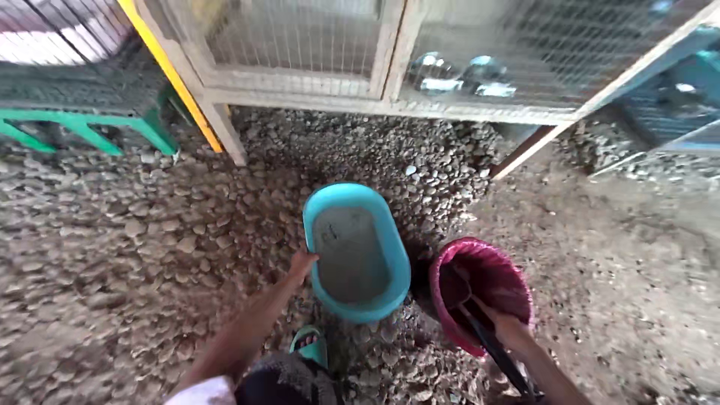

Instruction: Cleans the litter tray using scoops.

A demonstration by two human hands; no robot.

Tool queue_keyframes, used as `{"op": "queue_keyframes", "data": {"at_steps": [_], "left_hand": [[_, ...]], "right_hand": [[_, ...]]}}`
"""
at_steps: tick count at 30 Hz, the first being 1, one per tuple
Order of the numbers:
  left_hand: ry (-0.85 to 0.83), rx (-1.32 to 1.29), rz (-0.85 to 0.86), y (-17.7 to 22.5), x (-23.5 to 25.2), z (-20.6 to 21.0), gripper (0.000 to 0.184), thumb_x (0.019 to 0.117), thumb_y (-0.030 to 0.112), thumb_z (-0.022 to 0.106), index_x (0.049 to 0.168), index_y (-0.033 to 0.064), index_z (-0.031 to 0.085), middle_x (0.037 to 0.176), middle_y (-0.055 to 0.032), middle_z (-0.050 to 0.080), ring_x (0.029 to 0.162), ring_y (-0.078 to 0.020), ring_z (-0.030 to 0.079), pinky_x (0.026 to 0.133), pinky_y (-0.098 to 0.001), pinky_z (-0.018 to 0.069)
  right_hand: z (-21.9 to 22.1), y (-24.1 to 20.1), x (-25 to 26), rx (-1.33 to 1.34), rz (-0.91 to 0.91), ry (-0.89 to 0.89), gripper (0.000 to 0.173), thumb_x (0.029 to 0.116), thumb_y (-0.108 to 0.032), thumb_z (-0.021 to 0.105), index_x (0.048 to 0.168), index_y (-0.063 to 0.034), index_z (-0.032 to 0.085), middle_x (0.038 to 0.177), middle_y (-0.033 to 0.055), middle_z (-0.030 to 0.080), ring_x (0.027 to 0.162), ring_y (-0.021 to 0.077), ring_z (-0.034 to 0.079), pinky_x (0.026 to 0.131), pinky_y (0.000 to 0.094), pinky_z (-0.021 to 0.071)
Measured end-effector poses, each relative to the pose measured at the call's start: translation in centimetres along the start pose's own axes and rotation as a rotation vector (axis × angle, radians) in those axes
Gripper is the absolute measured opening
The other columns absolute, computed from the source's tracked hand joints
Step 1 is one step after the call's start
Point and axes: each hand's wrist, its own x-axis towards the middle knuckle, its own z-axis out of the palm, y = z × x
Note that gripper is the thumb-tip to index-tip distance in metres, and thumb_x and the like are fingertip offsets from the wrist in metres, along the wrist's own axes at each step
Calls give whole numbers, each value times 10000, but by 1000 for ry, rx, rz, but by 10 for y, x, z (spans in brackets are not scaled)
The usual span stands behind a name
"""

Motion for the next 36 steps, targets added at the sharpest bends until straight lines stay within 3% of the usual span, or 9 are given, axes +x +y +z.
{"op": "queue_keyframes", "data": {"at_steps": [3,4,6,8,13,20,26,30,36], "left_hand": [[26,141,122,21,-37,-1,596,985,110,633,1540,52,421,1379,-268,588,1278,-412,581,1076,-588,447],[36,184,154,25,-51,-10,616,1000,97,604,1572,63,376,1391,-273,581,1289,-421,575,1087,-589,436],[46,228,202,30,-77,-27,630,1019,64,557,1599,50,311,1393,-297,571,1294,-439,567,1095,-582,424],[62,234,235,17,-93,-33,628,1019,48,540,1596,18,294,1398,-299,568,1300,-419,569,1111,-551,421],[127,184,234,-8,-91,-23,621,1008,84,562,1589,61,344,1372,-268,600,1263,-406,600,1081,-574,449],[115,75,159,-27,-59,-38,601,1000,80,587,1563,42,381,1405,-265,573,1298,-391,573,1098,-563,435],[41,-238,60,-62,-33,-29,615,1060,130,546,1591,12,260,1492,-300,462,1352,-375,514,1120,-507,419],[24,-151,-72,-69,-44,-23,735,1007,215,665,1591,24,261,1496,-288,462,1373,-391,487,1120,-553,410],[-45,-216,-184,-44,-76,-14,541,996,26,601,1495,1,392,1391,-285,511,1155,-358,580,918,-506,508]], "right_hand": [[-14,3,-12,-68,30,59,741,993,-102,567,1581,-492,341,1325,253,650,1187,489,629,956,681,497],[-32,-1,-24,-52,28,76,685,985,-80,573,1556,-433,436,1320,263,649,1202,489,621,979,672,485],[-70,-9,-55,3,26,107,398,988,-22,586,1367,-114,669,1293,326,640,1223,526,595,1016,686,447],[-78,-5,-59,-61,-22,118,292,1004,-86,604,1270,-15,699,1295,322,639,1213,523,604,990,693,466],[-34,-22,-4,-7,-133,-115,661,1012,-367,661,1573,-109,424,1442,275,564,1349,461,532,1122,640,401],[-23,-30,15,115,-113,-135,432,1114,-251,451,1457,-6,542,1426,296,568,1371,450,514,1157,600,370],[-32,9,38,117,-86,-138,437,1035,-152,608,1453,-31,568,1428,290,570,1367,448,514,1154,612,366],[-109,4,-32,-152,38,-47,383,964,-167,695,1273,55,655,1293,333,628,1238,523,583,1021,715,436],[-195,-1,-154,-147,-21,193,380,935,-80,698,1314,-113,700,1165,286,699,1104,522,645,903,737,472]]}}
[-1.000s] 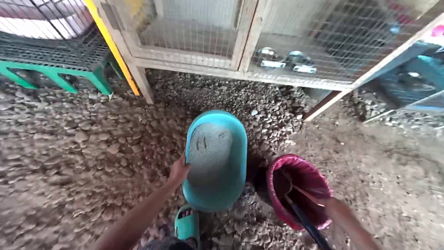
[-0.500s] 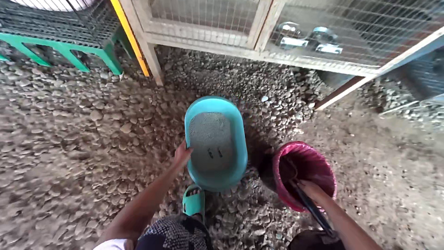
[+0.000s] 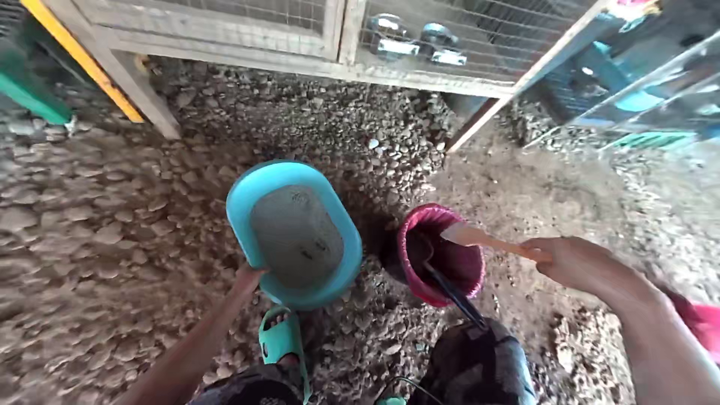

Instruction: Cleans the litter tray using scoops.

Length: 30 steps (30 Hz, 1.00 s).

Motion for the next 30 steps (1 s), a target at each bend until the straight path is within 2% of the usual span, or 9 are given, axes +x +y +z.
{"op": "queue_keyframes", "data": {"at_steps": [2,5,7,10,16,22,26,28,30], "left_hand": [[9,-10,-43,5,-5,2,550,993,43,608,1501,16,400,1377,-278,520,1138,-356,578,909,-503,503],[-32,57,-24,15,-7,3,603,987,40,620,1533,14,366,1438,-293,498,1265,-404,556,1016,-542,486],[-46,130,19,12,6,9,648,969,54,652,1541,6,350,1433,-302,504,1289,-419,545,1040,-555,471],[-16,190,69,1,21,12,655,946,64,680,1525,-6,383,1420,-304,526,1317,-433,529,1083,-579,434],[-3,258,79,1,22,11,580,939,94,697,1458,-32,469,1362,-303,573,1279,-437,563,1075,-587,443],[-10,249,71,-2,28,9,540,921,62,702,1408,-55,501,1317,-299,594,1235,-416,590,1044,-566,467],[26,229,107,2,21,7,613,920,56,716,1469,-27,455,1342,-307,583,1255,-429,581,1059,-578,454],[59,216,108,2,20,6,647,929,72,710,1506,-1,428,1341,-309,586,1257,-441,580,1060,-587,451],[54,218,81,6,15,8,615,947,90,694,1497,-9,438,1343,-306,586,1260,-437,579,1064,-579,448]], "right_hand": [[2,-31,-15,116,-190,111,416,961,-47,675,1371,-117,672,1195,279,701,1086,529,659,906,752,474],[39,-116,-5,167,-411,142,409,1020,-127,624,1426,-173,639,1220,232,709,1092,460,684,936,676,512],[63,-174,4,19,-406,3,433,1075,-241,535,1508,-245,552,1295,216,668,1141,430,665,946,627,522],[81,-232,9,-177,-327,-231,481,1085,-176,471,1565,-175,448,1409,273,558,1197,469,620,955,596,527],[115,-275,60,-165,-330,-203,485,1034,-41,500,1516,-21,449,1422,295,532,1193,463,627,944,567,546],[88,-346,111,10,-411,-85,408,1049,-43,470,1446,40,515,1410,282,566,1271,446,586,987,594,506],[96,-352,115,73,-369,-78,460,1054,-86,477,1512,-42,486,1438,265,550,1280,436,582,1002,585,505],[80,-331,83,-10,-348,-125,455,1051,-97,484,1505,-90,513,1400,251,584,1250,429,602,984,582,515],[70,-312,52,-112,-315,-200,453,1047,-88,486,1498,-88,517,1380,255,593,1227,429,616,965,572,525]]}}
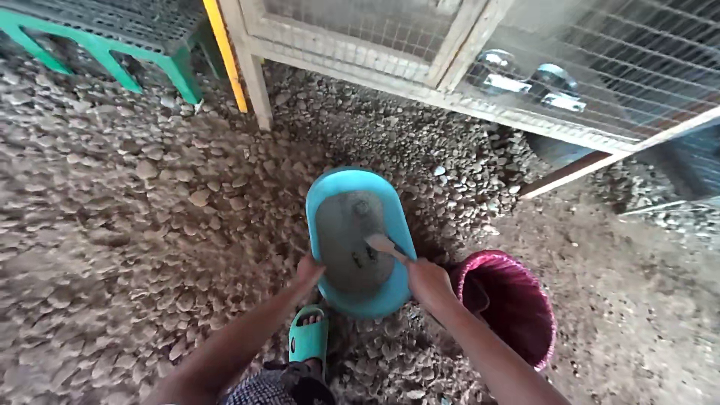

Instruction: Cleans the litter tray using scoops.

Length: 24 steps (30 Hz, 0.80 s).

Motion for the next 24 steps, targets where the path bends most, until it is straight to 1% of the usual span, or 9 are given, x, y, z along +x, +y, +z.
{"op": "queue_keyframes", "data": {"at_steps": [2,5,9,11,13,15,17,20,24], "left_hand": [[-12,6,-17,-6,-1,8,553,958,108,674,1459,-17,475,1322,-302,596,1235,-431,595,1044,-576,466],[22,-74,18,-25,-3,32,561,956,117,683,1459,-25,479,1297,-304,619,1209,-437,615,1032,-587,482],[-125,-298,-9,-28,-29,54,634,1035,294,623,1531,16,343,1303,-268,598,1101,-364,668,907,-519,571],[8,-384,-21,-8,-19,32,742,1003,400,657,1549,6,344,1464,-285,495,1336,-399,517,1093,-567,435],[243,-272,120,12,30,-18,851,979,390,684,1599,7,245,1576,-326,329,1438,-461,386,1163,-580,352],[310,-163,172,28,84,-69,820,981,389,690,1605,55,276,1550,-341,362,1385,-514,432,1115,-642,383],[171,-147,175,41,117,-94,644,1055,390,570,1573,74,354,1451,-307,505,1292,-474,543,1045,-634,454],[99,-67,200,61,125,-92,517,1118,371,393,1392,-43,538,1362,-323,560,1280,-453,547,1075,-613,415],[343,-96,207,31,112,-75,529,1123,382,363,1333,-43,599,1270,-323,619,1231,-467,581,1057,-626,417]], "right_hand": [[12,-1,-2,-4,2,-43,454,1050,-63,472,1504,-56,490,1411,261,562,1247,426,604,977,561,524],[12,-24,40,90,-63,86,412,1063,-71,443,1461,16,507,1415,264,561,1275,421,585,1000,553,511],[-7,-43,87,194,-72,157,392,1081,-130,431,1438,-14,543,1366,259,607,1258,426,602,994,590,501],[-15,-29,68,180,-39,133,374,1090,-175,441,1410,-58,594,1343,231,637,1239,409,619,986,593,504],[-19,-13,23,96,-41,49,406,1093,-184,433,1474,-138,563,1332,209,652,1234,391,626,993,579,502],[-3,-9,-6,25,-60,-22,433,1072,-164,457,1494,-164,552,1327,218,650,1227,400,626,993,573,505],[26,-16,-7,-1,-93,-15,424,1030,-124,519,1449,-97,579,1344,258,614,1216,438,615,970,589,516],[38,-44,31,32,-133,101,404,1024,-95,520,1425,-67,563,1327,244,622,1176,439,640,910,591,549],[3,-74,66,223,-103,88,419,1086,-171,453,1492,-99,528,1388,221,613,1282,404,595,1014,574,496]]}}
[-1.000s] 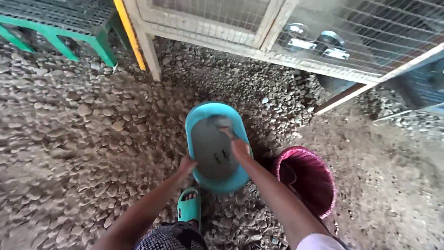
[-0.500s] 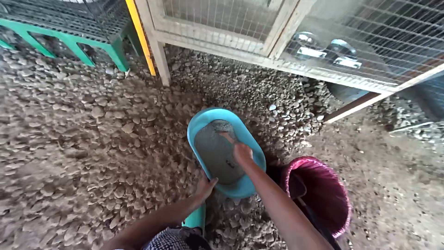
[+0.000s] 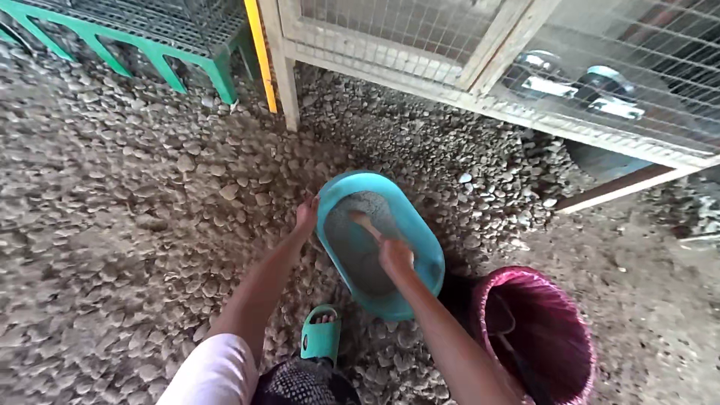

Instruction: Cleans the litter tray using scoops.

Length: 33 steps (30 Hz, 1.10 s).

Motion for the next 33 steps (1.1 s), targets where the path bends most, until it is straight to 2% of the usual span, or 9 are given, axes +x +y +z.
{"op": "queue_keyframes", "data": {"at_steps": [5,10,13,17,18,21,25,28,33], "left_hand": [[339,-444,-294,-28,-95,9,528,1137,337,320,1349,-85,558,1296,-321,600,1221,-399,590,1057,-543,438],[-39,-774,-407,-61,-145,33,422,1089,203,480,1467,21,433,1261,-233,620,1027,-296,672,844,-440,582],[-73,-575,-242,-44,-115,8,646,1051,124,557,1604,59,229,1518,-258,445,1315,-352,539,1037,-511,490],[-143,-519,-225,-26,-90,-1,632,1071,127,521,1603,86,183,1507,-264,428,1257,-361,566,964,-505,526],[-190,-516,-238,-24,-89,-4,654,1067,123,531,1607,96,163,1517,-263,414,1251,-369,568,948,-511,533],[-239,-493,-246,-18,-88,-7,701,1056,102,544,1616,109,122,1537,-265,384,1243,-375,572,930,-509,544],[-255,-466,-290,-20,-94,4,726,1063,103,530,1626,121,72,1548,-277,369,1269,-401,548,946,-535,522],[-231,-428,-295,-14,-95,4,697,1062,98,530,1617,105,108,1511,-281,408,1222,-389,572,914,-519,530],[-197,-414,-346,-16,-106,18,660,1065,120,542,1592,70,147,1444,-300,469,1154,-395,620,888,-521,550]], "right_hand": [[-7,23,-53,-10,-87,-114,432,1108,-198,422,1529,-159,506,1388,216,620,1277,401,600,1054,585,465],[18,25,-86,-316,-172,-164,429,1073,-143,447,1495,-112,516,1243,231,672,1156,415,661,952,568,532],[24,-4,-69,-285,-247,-98,345,1055,-87,479,1376,-10,580,1203,249,679,1138,431,665,926,577,538],[13,-9,-27,5,-154,-75,396,1105,-152,418,1476,-87,540,1280,240,668,1194,414,649,1003,581,507],[10,8,-19,130,-144,-78,398,1117,-177,410,1482,-103,549,1269,229,678,1148,392,670,997,563,513],[16,69,-19,312,-227,-84,353,1108,-189,463,1404,-82,623,959,156,725,715,253,674,695,434,567],[37,71,-20,342,-302,-144,347,1093,-138,482,1392,-47,633,977,176,731,846,269,692,853,448,553],[38,58,7,357,-342,-59,323,1082,-154,510,1335,-37,674,918,162,732,783,251,684,786,434,558],[37,13,-5,416,-213,-39,381,1105,-131,440,1444,-34,583,1253,241,682,1137,356,669,1044,494,487]]}}
